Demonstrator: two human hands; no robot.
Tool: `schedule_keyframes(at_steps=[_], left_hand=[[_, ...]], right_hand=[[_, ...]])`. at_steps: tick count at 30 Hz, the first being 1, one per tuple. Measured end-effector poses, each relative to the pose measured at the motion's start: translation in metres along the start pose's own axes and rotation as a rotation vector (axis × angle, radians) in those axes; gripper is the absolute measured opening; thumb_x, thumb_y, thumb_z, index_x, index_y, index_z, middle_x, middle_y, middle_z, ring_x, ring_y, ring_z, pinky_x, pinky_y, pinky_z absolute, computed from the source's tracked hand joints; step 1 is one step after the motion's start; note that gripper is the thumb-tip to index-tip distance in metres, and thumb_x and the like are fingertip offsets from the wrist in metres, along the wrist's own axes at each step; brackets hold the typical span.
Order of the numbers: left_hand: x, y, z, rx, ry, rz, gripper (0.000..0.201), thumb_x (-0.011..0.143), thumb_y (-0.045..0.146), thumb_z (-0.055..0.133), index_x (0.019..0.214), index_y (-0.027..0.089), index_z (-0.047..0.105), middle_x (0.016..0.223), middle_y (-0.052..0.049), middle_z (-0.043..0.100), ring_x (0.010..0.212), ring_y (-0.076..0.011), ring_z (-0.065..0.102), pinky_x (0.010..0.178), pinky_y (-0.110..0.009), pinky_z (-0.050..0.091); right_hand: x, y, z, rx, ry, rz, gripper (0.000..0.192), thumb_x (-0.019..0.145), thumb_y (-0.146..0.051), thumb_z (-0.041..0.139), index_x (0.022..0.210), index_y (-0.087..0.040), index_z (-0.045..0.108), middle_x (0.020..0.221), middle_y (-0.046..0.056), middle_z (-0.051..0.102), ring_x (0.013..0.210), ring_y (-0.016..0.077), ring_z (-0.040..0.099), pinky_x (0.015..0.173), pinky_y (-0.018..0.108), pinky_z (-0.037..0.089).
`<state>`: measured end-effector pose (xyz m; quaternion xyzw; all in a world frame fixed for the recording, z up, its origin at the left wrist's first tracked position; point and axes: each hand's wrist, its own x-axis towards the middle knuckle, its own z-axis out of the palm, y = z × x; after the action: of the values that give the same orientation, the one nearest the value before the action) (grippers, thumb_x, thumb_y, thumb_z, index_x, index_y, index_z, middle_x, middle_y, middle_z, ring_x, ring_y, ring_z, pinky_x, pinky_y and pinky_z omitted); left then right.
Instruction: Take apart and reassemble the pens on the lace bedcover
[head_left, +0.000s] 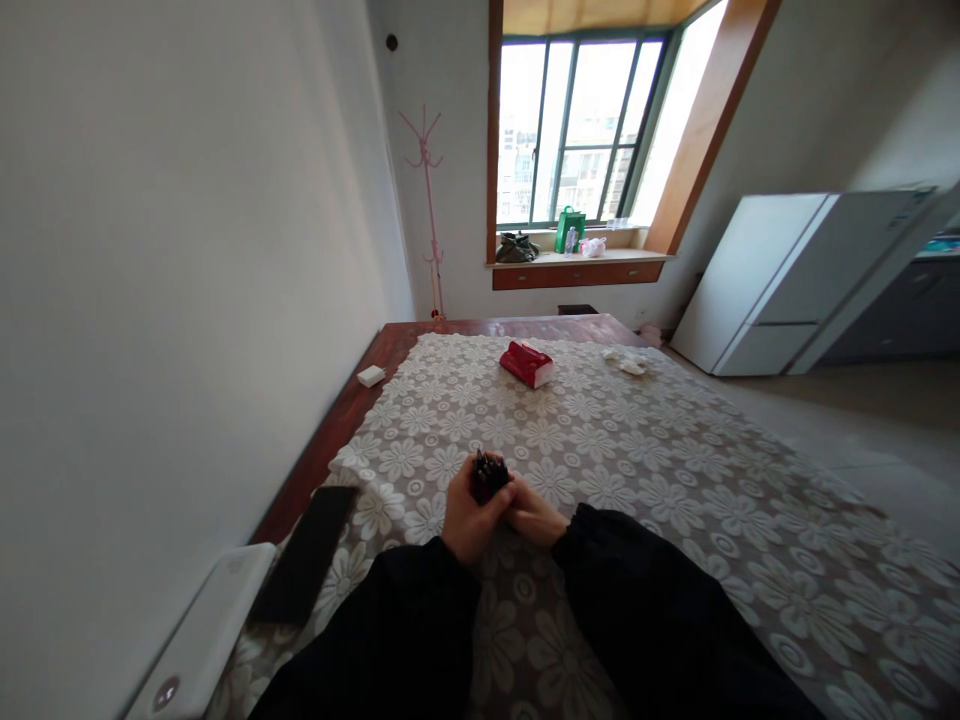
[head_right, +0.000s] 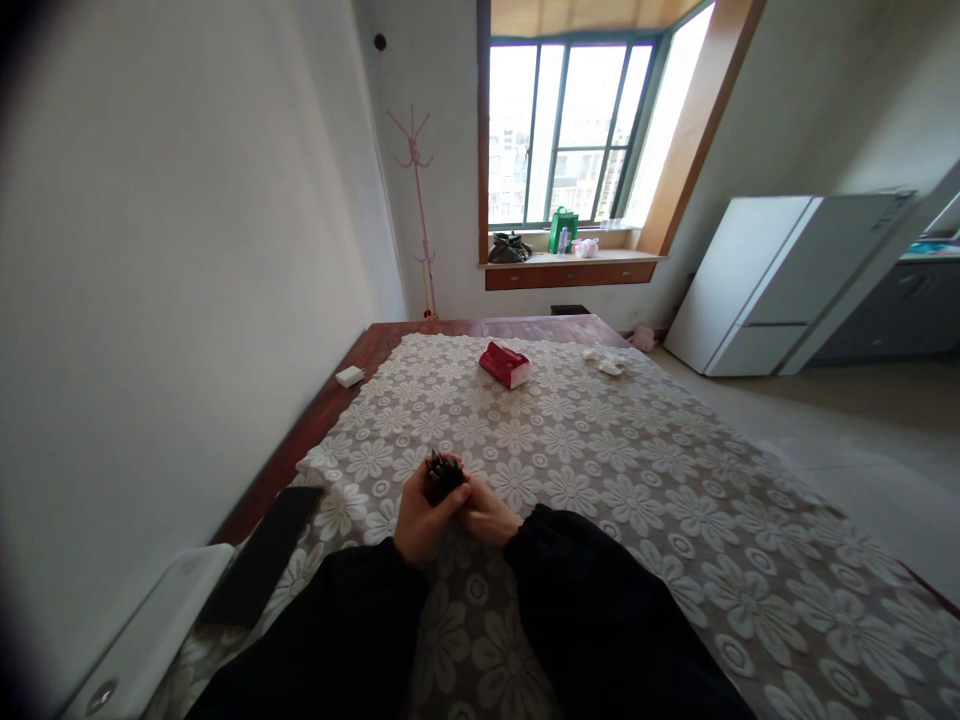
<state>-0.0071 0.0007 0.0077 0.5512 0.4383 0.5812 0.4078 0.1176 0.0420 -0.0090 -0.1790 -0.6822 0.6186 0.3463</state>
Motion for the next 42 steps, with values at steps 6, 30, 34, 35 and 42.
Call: schedule_keyframes(at_steps=[6,30,34,35,42], left_hand=[[0.006,0.0,-0.009,-0.219,-0.136,-0.05,0.041,0.08,0.035,0.069,0.114,0.015,0.059,0.113,-0.011,0.067,0.108,-0.0283,0.062,0.097,-0.042,0.048],[0.006,-0.005,-0.008,0.059,-0.013,0.02,0.025,0.089,0.039,0.056,0.103,0.018,0.058,0.096,-0.006,0.067,0.091,-0.0205,0.063,0.087,-0.034,0.048],[0.008,-0.005,-0.008,0.024,-0.032,0.0,0.028,0.088,0.041,0.056,0.098,0.016,0.063,0.092,-0.006,0.068,0.089,-0.0219,0.063,0.085,-0.033,0.048],[0.008,-0.006,-0.008,0.003,-0.041,-0.017,0.029,0.088,0.042,0.057,0.096,0.015,0.064,0.09,-0.006,0.069,0.087,-0.0219,0.063,0.084,-0.033,0.049],[0.009,-0.016,-0.009,-0.028,-0.051,-0.033,0.031,0.088,0.042,0.057,0.097,0.013,0.065,0.091,-0.007,0.069,0.086,-0.0217,0.062,0.083,-0.033,0.048]], right_hand=[[-0.002,0.004,-0.009,0.1,0.033,0.14,0.04,0.08,-0.046,0.069,0.105,-0.016,0.066,0.1,0.006,0.065,0.098,0.0239,0.059,0.094,0.04,0.044],[0.001,0.015,-0.012,0.085,0.123,0.161,0.037,0.073,-0.047,0.074,0.085,-0.014,0.064,0.078,0.003,0.06,0.083,0.0196,0.056,0.081,0.033,0.046],[0.001,0.016,-0.013,0.066,0.101,0.17,0.038,0.076,-0.049,0.072,0.077,-0.012,0.063,0.074,0.003,0.06,0.072,0.0157,0.054,0.072,0.029,0.045],[0.001,0.016,-0.013,0.064,0.1,0.172,0.038,0.076,-0.049,0.072,0.076,-0.012,0.063,0.072,0.003,0.059,0.07,0.0148,0.054,0.069,0.028,0.045],[0.001,0.017,-0.013,0.068,0.12,0.159,0.04,0.075,-0.048,0.073,0.08,-0.01,0.064,0.071,0.002,0.058,0.068,0.0135,0.052,0.066,0.026,0.042]])
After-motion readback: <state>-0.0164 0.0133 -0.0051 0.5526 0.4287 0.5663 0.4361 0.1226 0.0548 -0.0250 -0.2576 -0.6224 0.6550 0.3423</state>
